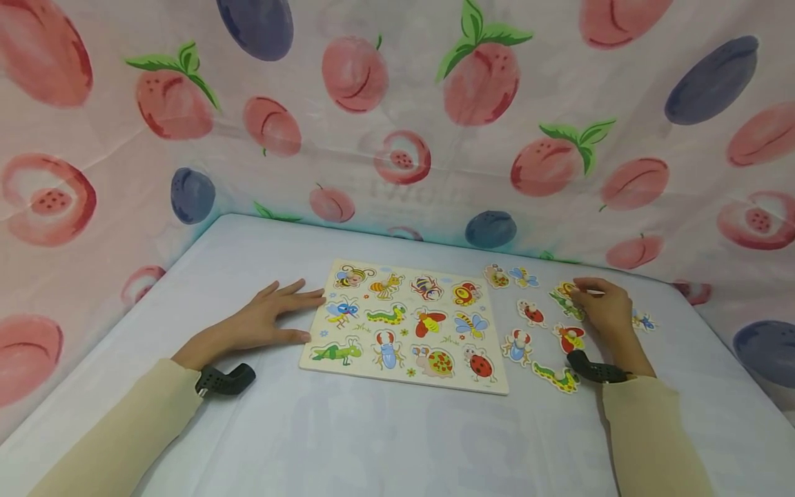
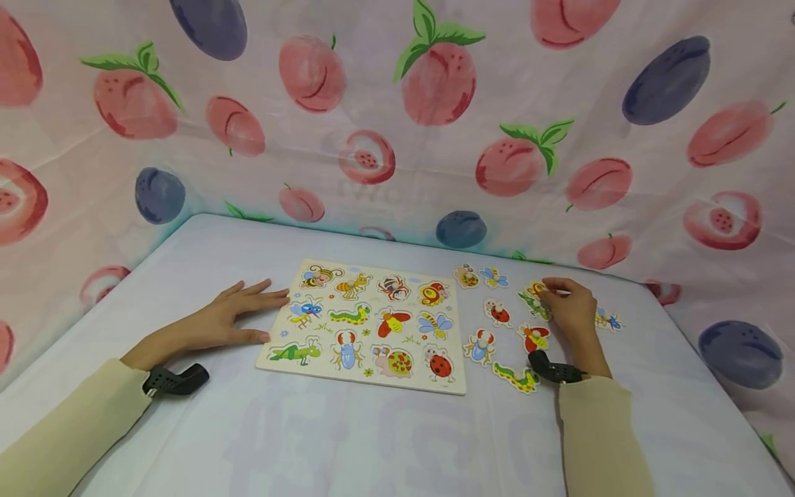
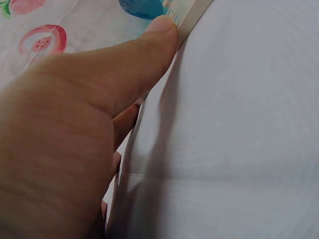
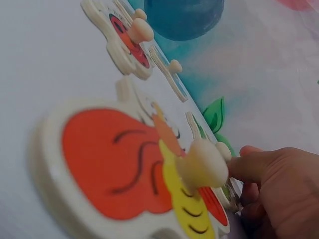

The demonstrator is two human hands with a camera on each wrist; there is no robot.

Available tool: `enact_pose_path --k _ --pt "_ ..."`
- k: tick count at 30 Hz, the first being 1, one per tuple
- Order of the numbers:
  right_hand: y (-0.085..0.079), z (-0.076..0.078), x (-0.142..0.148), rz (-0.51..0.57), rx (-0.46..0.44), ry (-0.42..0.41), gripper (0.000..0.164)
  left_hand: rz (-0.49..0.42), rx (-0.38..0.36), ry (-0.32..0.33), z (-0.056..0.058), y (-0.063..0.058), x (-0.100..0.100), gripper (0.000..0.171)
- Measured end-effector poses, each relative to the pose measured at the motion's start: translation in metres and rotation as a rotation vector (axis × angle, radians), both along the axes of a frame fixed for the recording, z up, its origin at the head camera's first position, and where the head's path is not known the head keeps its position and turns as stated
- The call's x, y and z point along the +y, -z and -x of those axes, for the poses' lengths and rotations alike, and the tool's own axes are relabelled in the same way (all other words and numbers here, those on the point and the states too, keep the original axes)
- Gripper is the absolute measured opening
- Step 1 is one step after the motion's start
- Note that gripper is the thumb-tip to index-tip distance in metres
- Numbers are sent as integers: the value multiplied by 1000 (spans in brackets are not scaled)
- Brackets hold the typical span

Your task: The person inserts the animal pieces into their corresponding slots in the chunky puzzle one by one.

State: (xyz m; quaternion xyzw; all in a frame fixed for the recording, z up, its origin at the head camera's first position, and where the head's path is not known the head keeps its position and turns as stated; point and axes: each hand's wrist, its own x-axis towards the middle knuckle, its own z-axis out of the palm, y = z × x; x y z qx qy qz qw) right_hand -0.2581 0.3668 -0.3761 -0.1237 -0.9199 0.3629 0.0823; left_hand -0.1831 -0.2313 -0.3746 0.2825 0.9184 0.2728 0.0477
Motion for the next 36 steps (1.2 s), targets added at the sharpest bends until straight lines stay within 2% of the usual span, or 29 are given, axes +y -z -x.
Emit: enact_pose_path --k 10,23,36 --pt "3 2 -1 23 -19 21 43 8 -4 -1 0 -1 0 71" --pt "2 4 -5 -60 19 28 39 8 -8 -6 -1 -3 0 70" --pt "2 4 -6 -76 37 26 39 -5 -9 5 0 -3 0 70"
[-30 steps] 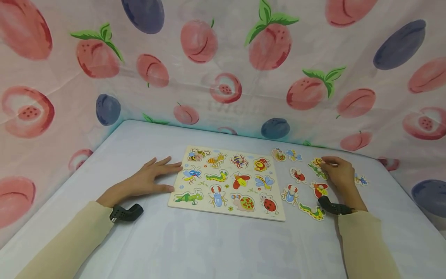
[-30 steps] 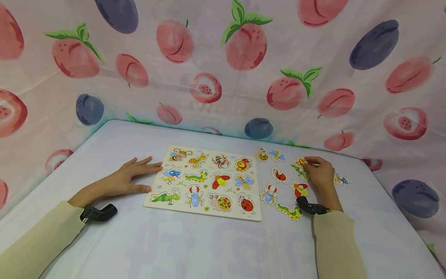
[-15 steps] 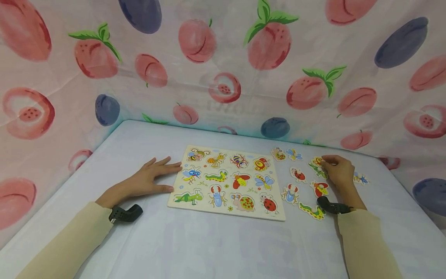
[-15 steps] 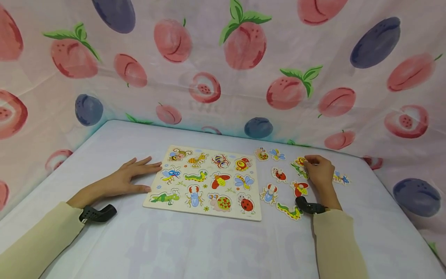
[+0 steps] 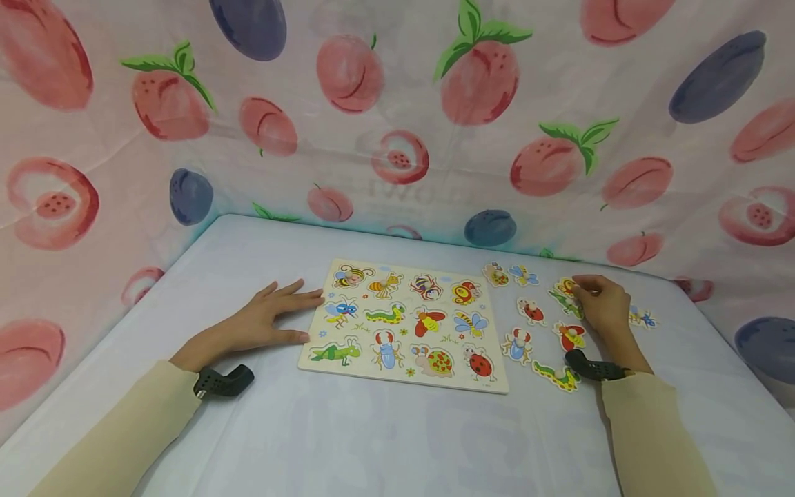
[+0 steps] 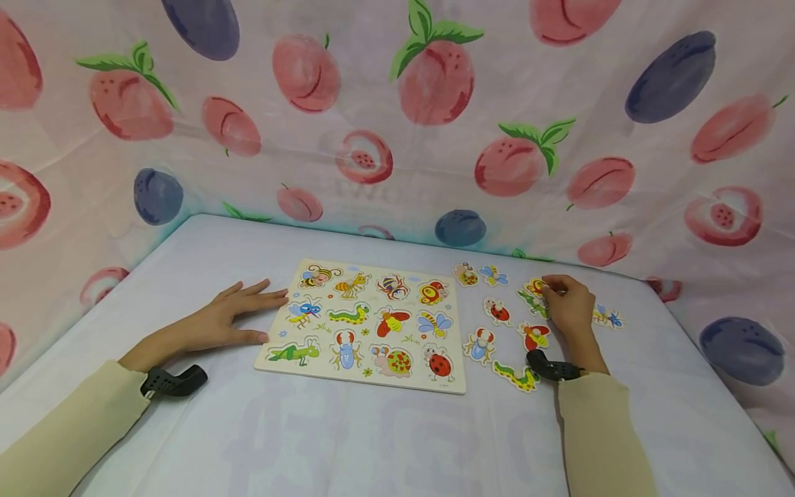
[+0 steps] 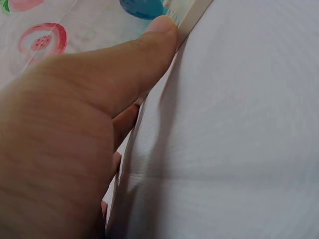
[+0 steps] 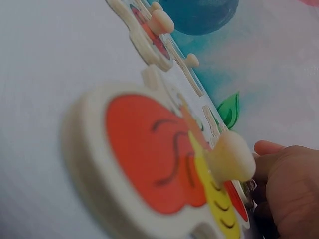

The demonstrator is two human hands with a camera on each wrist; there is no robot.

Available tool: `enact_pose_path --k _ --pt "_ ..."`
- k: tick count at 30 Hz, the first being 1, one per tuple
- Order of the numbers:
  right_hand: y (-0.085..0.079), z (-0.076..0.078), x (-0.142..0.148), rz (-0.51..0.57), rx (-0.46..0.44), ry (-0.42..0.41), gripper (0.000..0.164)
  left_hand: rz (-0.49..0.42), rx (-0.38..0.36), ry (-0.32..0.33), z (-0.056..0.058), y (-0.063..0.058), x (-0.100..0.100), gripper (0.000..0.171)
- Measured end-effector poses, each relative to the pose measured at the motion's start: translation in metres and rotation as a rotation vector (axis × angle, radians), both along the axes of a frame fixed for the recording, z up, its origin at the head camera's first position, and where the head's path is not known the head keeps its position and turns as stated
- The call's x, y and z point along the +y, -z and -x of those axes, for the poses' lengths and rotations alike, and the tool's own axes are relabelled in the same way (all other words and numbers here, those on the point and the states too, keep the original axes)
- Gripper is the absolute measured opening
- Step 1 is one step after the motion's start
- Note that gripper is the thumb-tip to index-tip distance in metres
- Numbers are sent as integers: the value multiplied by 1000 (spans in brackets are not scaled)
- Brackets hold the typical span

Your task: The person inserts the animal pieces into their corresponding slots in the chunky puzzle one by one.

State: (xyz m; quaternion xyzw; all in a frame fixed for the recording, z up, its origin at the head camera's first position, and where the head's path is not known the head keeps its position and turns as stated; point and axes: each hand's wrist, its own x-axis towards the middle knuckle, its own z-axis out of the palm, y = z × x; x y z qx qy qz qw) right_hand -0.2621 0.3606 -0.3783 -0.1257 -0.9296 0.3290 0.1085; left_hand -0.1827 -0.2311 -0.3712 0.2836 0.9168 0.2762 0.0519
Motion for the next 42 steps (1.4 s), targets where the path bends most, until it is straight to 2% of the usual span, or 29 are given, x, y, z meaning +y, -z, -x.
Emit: enact_pose_path --k 16,30,42 --pt "-5 0 -3 19 -20 -13 40 4 -4 -5 -2 -2 1 71" --pt "-17 -3 -7 -59 40 -160 39 7 9 -2 -1 -1 1 71" --pt "-31 -6 -22 -63 82 -216 40 7 18 0 0 3 0 71"
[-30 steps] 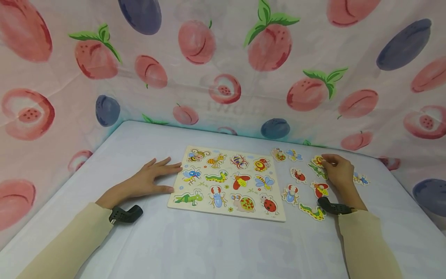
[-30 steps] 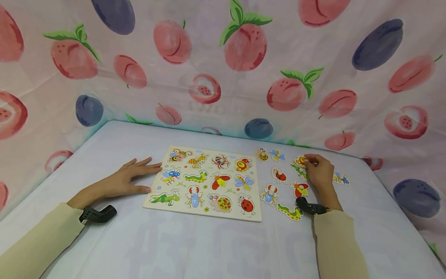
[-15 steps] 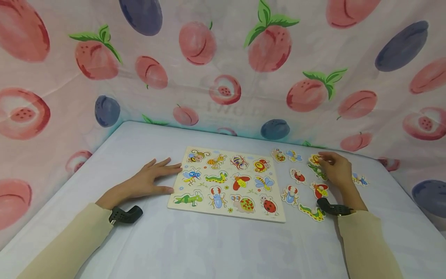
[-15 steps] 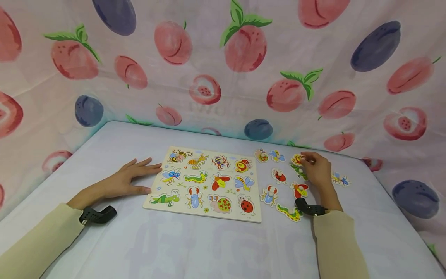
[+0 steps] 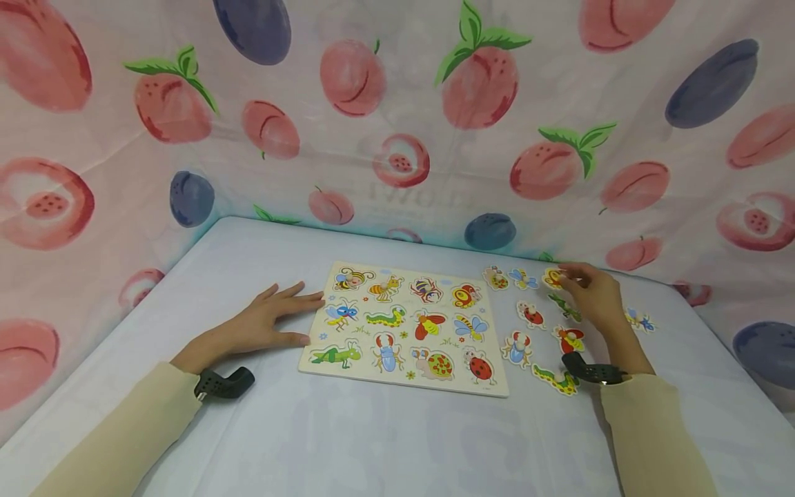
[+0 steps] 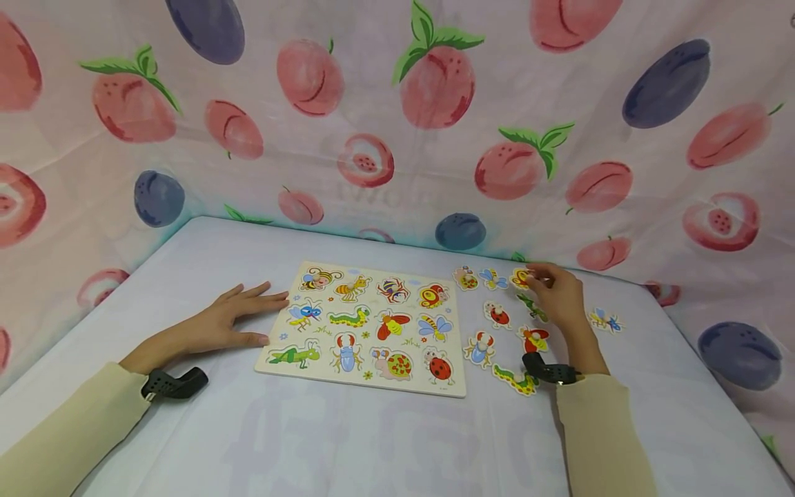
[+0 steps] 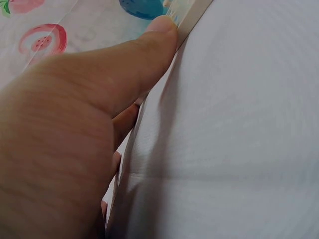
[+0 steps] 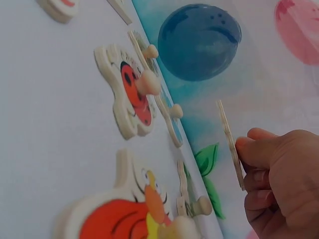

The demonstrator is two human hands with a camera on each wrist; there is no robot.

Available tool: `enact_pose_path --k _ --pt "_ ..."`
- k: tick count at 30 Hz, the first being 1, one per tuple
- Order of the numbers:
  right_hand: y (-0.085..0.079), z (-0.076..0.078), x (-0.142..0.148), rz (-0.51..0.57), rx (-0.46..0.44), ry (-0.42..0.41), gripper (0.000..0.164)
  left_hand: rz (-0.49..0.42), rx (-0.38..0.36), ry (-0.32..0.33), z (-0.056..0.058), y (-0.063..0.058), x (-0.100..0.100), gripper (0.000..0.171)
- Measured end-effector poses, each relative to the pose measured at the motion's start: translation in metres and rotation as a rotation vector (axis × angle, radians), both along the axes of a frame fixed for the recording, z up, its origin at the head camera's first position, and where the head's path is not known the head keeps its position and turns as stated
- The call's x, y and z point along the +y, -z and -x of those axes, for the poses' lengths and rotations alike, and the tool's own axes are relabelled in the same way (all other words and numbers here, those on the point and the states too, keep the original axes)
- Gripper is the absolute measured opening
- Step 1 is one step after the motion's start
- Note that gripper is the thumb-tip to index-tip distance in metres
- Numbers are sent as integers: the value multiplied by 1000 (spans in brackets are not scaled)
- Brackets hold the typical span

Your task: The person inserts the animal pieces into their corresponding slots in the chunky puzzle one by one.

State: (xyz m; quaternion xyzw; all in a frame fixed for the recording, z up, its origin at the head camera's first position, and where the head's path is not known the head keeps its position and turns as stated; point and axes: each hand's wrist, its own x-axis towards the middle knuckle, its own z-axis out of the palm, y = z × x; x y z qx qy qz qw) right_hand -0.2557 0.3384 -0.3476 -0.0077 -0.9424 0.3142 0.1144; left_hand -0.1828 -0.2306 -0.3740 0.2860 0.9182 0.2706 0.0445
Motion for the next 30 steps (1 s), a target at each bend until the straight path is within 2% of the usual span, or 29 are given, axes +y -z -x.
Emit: enact_pose_path --k 3,10,14,18,21,27,30 --pt "4 4 1 -3 20 -8 41 1 1 3 0 0 0 71" --pt "42 40 27 -67 122 -28 47 -1 -3 3 -1 -1 1 71" --pt "43 46 24 -65 151 -73 42 0 -8 1 -1 -2 1 71" --pt "38 44 14 -78 199 -132 39 -2 -8 0 -1 -2 0 71" --pt "28 37 3 -75 221 -173 39 -5 -8 0 -1 -2 0 71" --pt "-3 11 -29 11 171 -239 37 0 -10 -3 -1 -1 -1 70" --pt "-13 4 -41 22 160 -242 32 -1 -10 -4 0 -1 -1 70"
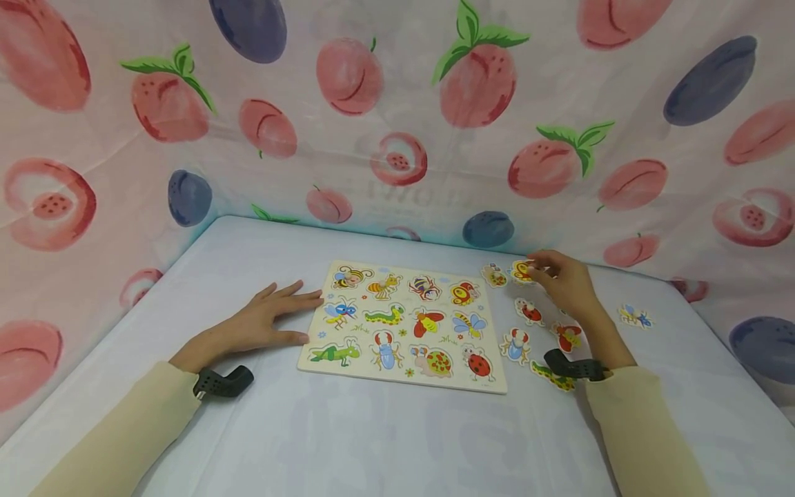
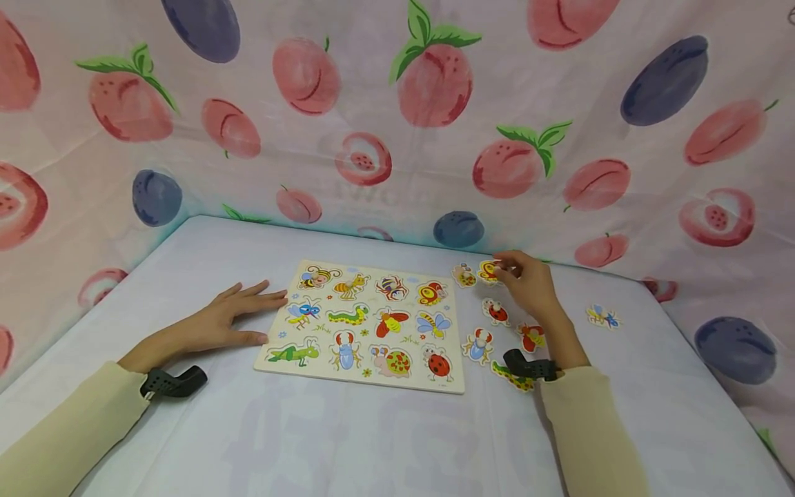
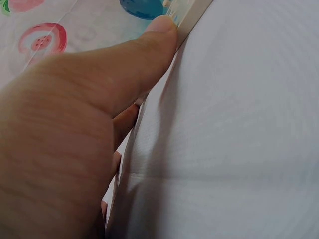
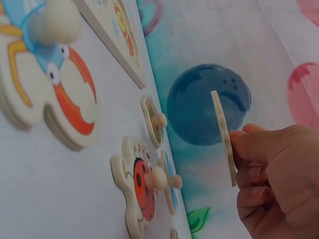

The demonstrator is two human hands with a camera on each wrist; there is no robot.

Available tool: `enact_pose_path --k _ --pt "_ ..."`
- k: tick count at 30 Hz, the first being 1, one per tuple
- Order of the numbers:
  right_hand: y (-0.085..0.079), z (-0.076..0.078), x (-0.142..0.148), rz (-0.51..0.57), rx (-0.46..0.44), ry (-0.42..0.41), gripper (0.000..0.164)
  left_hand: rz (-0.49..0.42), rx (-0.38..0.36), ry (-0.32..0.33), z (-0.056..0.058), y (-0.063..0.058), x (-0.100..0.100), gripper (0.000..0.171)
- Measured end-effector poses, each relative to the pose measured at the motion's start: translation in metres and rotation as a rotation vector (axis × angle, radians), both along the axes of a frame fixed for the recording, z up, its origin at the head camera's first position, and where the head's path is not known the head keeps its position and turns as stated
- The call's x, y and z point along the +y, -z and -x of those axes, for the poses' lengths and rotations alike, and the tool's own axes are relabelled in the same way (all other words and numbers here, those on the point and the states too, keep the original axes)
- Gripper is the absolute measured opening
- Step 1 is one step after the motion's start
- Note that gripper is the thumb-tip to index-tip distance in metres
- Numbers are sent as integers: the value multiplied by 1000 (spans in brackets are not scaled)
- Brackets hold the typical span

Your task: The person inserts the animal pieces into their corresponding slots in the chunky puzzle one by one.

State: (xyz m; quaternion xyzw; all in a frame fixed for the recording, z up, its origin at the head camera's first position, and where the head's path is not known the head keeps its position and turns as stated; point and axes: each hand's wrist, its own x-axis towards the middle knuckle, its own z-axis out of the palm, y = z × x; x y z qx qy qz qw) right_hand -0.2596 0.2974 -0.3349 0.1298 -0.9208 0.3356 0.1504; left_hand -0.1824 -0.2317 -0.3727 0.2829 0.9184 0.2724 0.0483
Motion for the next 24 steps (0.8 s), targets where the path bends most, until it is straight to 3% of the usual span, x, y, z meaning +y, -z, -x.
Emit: enact_pose_path --k 6,24 --pt "-3 -1 -11 -66 41 -51 27 5 -3 -4 1 0 1 70" --pt "-1 -6 -35 -84 -40 -67 30 9 -5 -8 1 1 1 71"
